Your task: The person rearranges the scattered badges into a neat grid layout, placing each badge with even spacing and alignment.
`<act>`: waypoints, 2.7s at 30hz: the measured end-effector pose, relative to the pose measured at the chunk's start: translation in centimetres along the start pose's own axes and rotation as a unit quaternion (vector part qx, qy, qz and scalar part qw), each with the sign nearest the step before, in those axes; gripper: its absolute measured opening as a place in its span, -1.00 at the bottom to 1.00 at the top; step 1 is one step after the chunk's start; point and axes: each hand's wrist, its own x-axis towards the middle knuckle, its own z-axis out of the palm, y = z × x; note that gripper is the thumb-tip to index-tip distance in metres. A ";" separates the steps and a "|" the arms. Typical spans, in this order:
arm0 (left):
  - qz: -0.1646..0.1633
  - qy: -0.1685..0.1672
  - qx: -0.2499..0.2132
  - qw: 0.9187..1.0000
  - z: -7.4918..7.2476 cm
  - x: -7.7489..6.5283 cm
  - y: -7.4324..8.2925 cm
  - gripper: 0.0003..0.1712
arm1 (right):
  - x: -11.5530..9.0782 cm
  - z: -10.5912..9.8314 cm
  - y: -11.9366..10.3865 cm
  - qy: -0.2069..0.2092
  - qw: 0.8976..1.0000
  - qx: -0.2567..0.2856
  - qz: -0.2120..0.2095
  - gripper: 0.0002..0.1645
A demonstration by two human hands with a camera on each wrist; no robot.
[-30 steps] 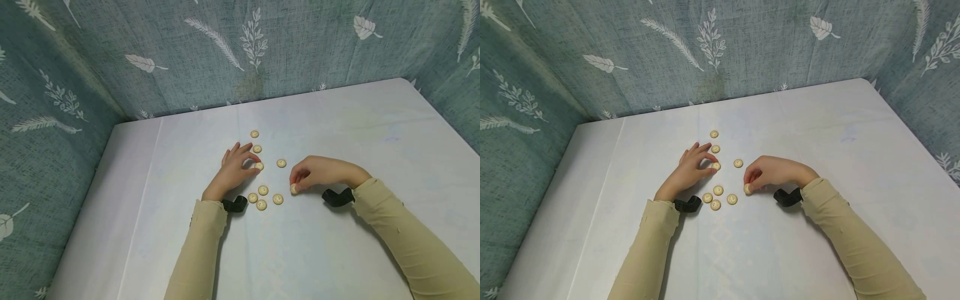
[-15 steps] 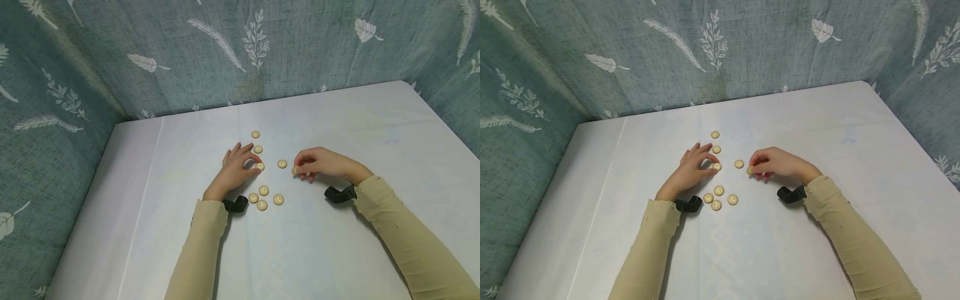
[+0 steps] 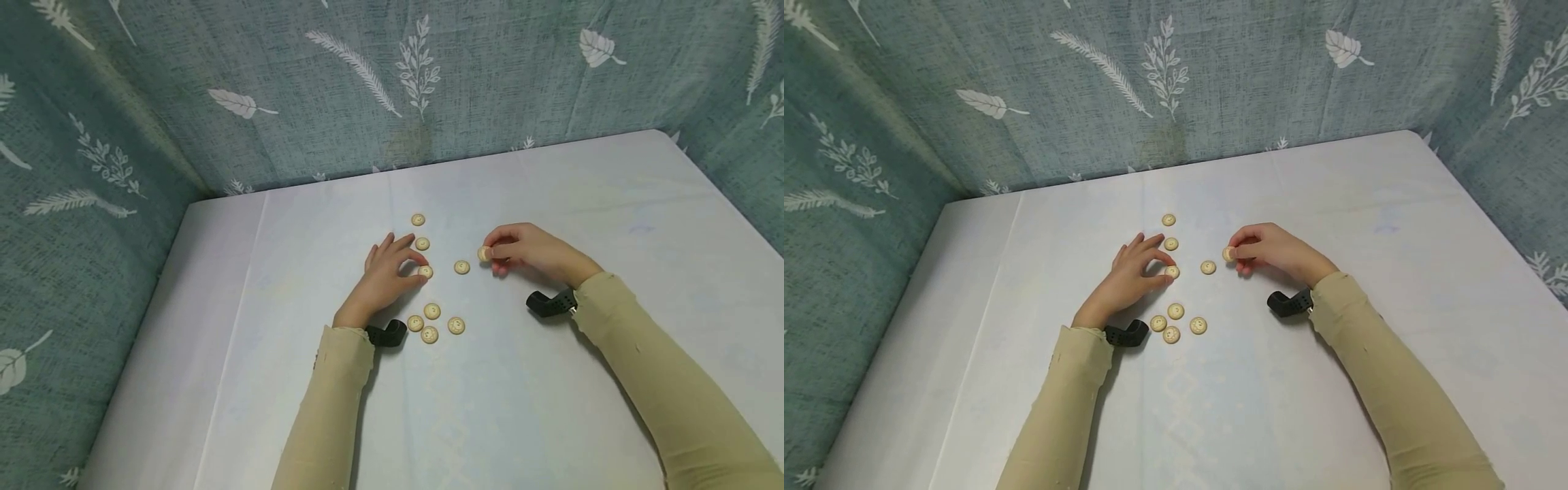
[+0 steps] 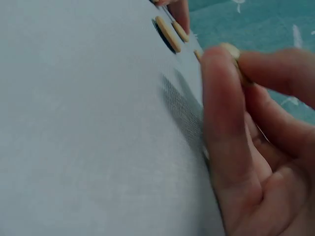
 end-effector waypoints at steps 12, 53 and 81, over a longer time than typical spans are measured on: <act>0.005 0.006 0.008 1.000 -0.3 0.1 0.2 -0.78 | 2.3 0.3 -1.0 0.119 0.993 -0.025 -0.005 -0.64; 0.004 0.000 0.007 1.000 -0.1 0.0 0.0 -0.79 | 9.1 1.4 -3.9 0.200 0.974 -0.091 0.049 -0.71; -0.001 0.002 0.010 1.000 -0.1 -0.1 0.2 -0.78 | 9.5 1.6 -4.6 0.201 0.956 -0.205 0.055 -0.81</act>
